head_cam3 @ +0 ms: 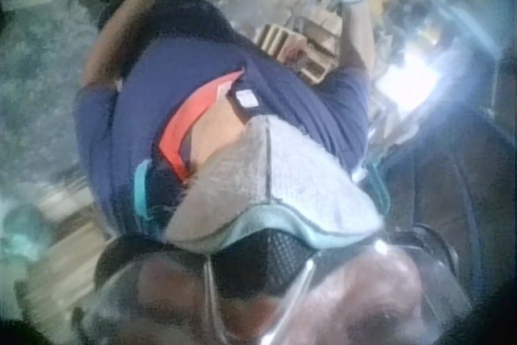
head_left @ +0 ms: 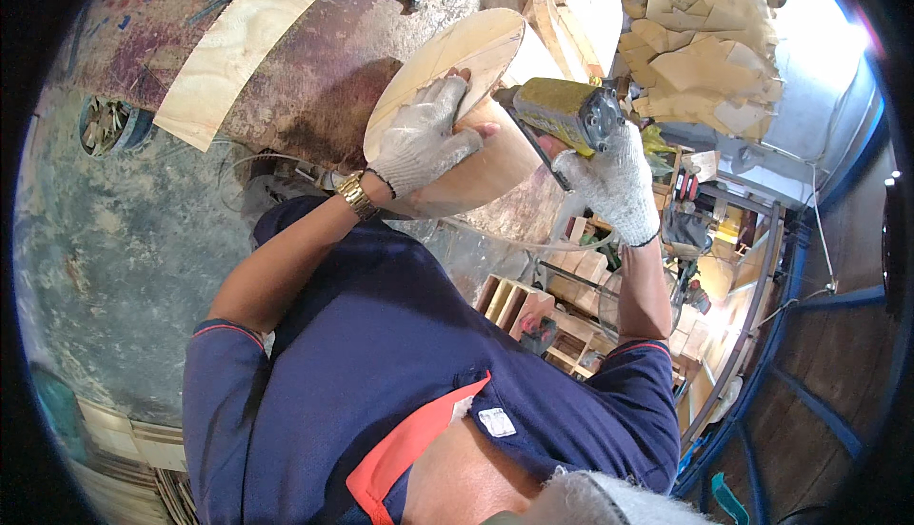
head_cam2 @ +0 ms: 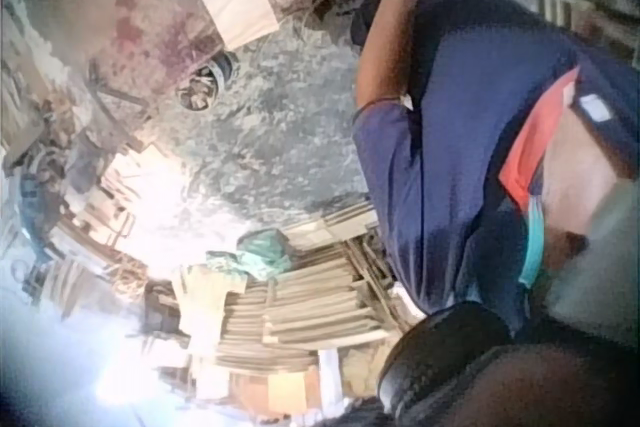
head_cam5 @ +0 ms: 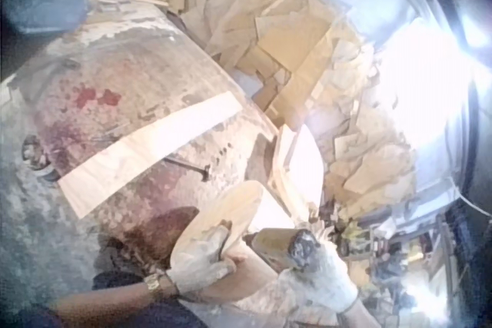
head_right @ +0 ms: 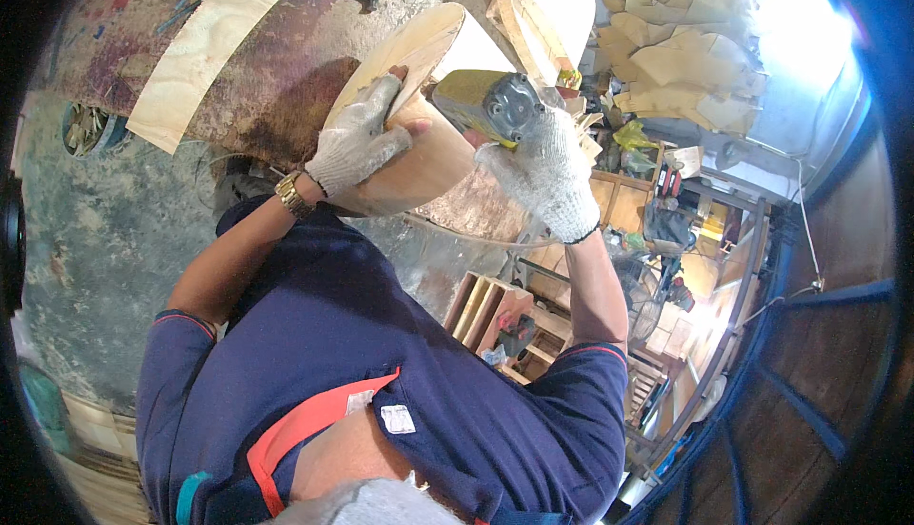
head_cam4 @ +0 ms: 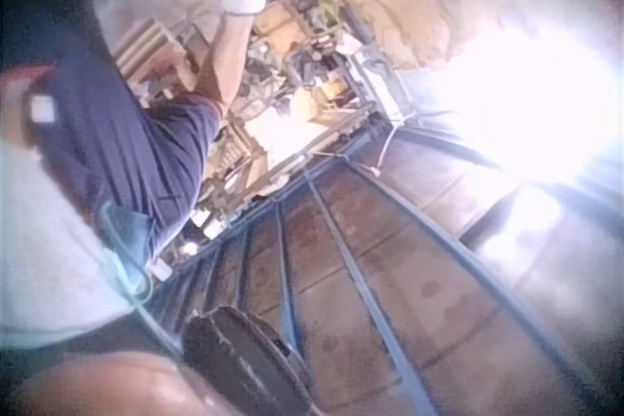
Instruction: The person assembles small wooden boxes by wrapping thin plywood sheets around a base and securing them with a pneumatic nail gun. They repeatedly position the wood, drive nails along the edges, and rotate the pieces to complete each box.
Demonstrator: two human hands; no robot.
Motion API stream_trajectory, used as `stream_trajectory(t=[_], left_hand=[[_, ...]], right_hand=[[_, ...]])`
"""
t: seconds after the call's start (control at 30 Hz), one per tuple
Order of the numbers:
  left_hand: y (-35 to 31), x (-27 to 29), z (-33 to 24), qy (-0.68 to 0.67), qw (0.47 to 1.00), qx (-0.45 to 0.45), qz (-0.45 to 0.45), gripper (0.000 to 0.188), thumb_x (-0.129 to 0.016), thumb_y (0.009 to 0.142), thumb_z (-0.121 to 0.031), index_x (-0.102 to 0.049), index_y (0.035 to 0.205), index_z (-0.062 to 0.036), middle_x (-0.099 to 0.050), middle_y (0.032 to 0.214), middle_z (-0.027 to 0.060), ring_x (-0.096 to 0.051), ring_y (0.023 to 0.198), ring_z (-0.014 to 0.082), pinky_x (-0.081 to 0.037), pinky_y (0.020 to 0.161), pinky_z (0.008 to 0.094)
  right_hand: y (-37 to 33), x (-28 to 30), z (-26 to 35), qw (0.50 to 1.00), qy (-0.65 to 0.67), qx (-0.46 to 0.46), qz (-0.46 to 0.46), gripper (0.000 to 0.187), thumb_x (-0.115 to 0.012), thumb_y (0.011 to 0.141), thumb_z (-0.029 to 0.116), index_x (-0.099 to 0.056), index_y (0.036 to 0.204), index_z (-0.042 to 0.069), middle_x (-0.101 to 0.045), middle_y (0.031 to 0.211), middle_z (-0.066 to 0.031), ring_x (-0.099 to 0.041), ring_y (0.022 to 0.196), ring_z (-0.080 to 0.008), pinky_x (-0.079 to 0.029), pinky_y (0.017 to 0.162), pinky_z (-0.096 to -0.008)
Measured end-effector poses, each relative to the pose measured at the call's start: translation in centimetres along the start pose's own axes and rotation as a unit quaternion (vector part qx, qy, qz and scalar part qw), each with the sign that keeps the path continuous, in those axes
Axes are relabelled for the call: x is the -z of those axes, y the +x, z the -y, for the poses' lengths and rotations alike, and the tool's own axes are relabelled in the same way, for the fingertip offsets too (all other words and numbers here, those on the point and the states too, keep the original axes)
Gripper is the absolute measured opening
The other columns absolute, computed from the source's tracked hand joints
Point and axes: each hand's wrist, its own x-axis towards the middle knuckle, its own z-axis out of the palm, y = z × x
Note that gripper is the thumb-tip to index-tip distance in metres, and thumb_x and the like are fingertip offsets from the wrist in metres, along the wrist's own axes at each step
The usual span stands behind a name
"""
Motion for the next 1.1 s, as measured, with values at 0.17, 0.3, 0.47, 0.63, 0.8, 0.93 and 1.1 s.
stream_trajectory(t=[0.17,0.3,0.47,0.63,0.8,0.93,1.1], left_hand=[[1.4,-0.3,-0.7,0.03,0.999,0.029,0.003,0.084,-0.067,0.097,-0.051,-0.044,0.154,0.005,-0.059,0.142,0.0319,-0.058,0.132,0.0434,-0.047,0.11,0.0469],[2.3,-0.3,-1.0,0.044,0.999,0.012,-0.012,0.085,-0.067,0.096,-0.052,-0.044,0.153,0.0065,-0.06,0.14,0.032,-0.061,0.128,0.0436,-0.049,0.107,0.0475],[3.2,-0.3,-1.7,0.038,0.999,0.035,-0.006,0.084,-0.066,0.097,-0.053,-0.046,0.15,0.0081,-0.064,0.132,0.0324,-0.064,0.121,0.044,-0.052,0.102,0.0474],[3.9,-0.2,-1.3,0.037,0.999,0.021,0.006,0.086,-0.071,0.093,-0.054,-0.047,0.149,0.0069,-0.063,0.134,0.032,-0.063,0.123,0.0444,-0.052,0.103,0.0464],[2.6,0.5,1.4,-0.013,1.0,-0.019,0.02,0.096,-0.08,0.086,-0.056,-0.046,0.153,0.0039,-0.054,0.15,0.0307,-0.053,0.141,0.0412,-0.044,0.115,0.0446],[2.4,-0.2,2.2,-0.029,0.999,0.031,0.022,0.104,-0.082,0.083,-0.061,-0.044,0.155,0.0036,-0.051,0.155,0.0294,-0.049,0.146,0.0401,-0.042,0.118,0.0445],[2.9,-0.2,2.0,-0.018,0.999,0.029,0.022,0.103,-0.081,0.084,-0.062,-0.045,0.155,0.0041,-0.051,0.154,0.0288,-0.051,0.143,0.0407,-0.043,0.116,0.0448]], right_hand=[[0.6,-0.3,-0.5,0.998,0.045,-0.025,-0.019,0.048,-0.086,0.086,0.028,-0.072,0.124,0.003,-0.079,0.105,-0.0151,-0.076,0.096,-0.0282,-0.058,0.084,-0.0398],[1.2,-0.1,-1.1,0.998,0.049,-0.046,-0.011,0.048,-0.086,0.085,0.027,-0.073,0.124,0.003,-0.079,0.105,-0.0141,-0.076,0.094,-0.0259,-0.058,0.084,-0.0393],[1.5,0.2,-1.6,0.998,0.033,-0.058,-0.008,0.047,-0.086,0.085,0.026,-0.073,0.123,0.002,-0.079,0.103,-0.015,-0.076,0.093,-0.027,-0.058,0.085,-0.0405],[2.3,1.1,-2.1,0.999,-0.006,-0.036,0.027,0.045,-0.083,0.088,0.011,-0.068,0.129,-0.002,-0.078,0.115,-0.0143,-0.073,0.104,-0.0202,-0.057,0.092,-0.0368],[3.8,1.1,-2.4,0.995,0.082,-0.051,0.015,0.044,-0.08,0.091,0.002,-0.065,0.132,-0.004,-0.076,0.123,-0.0138,-0.071,0.112,-0.0164,-0.057,0.097,-0.0351],[3.7,1.0,-2.3,0.986,0.147,-0.08,0.024,0.046,-0.075,0.091,-0.007,-0.062,0.135,-0.002,-0.075,0.124,-0.0138,-0.069,0.115,-0.017,-0.058,0.097,-0.0334],[3.9,0.4,-2.6,0.966,0.256,-0.047,-0.003,0.047,-0.078,0.09,-0.002,-0.064,0.135,-0.003,-0.075,0.126,-0.0139,-0.071,0.113,-0.017,-0.057,0.098,-0.0339]])
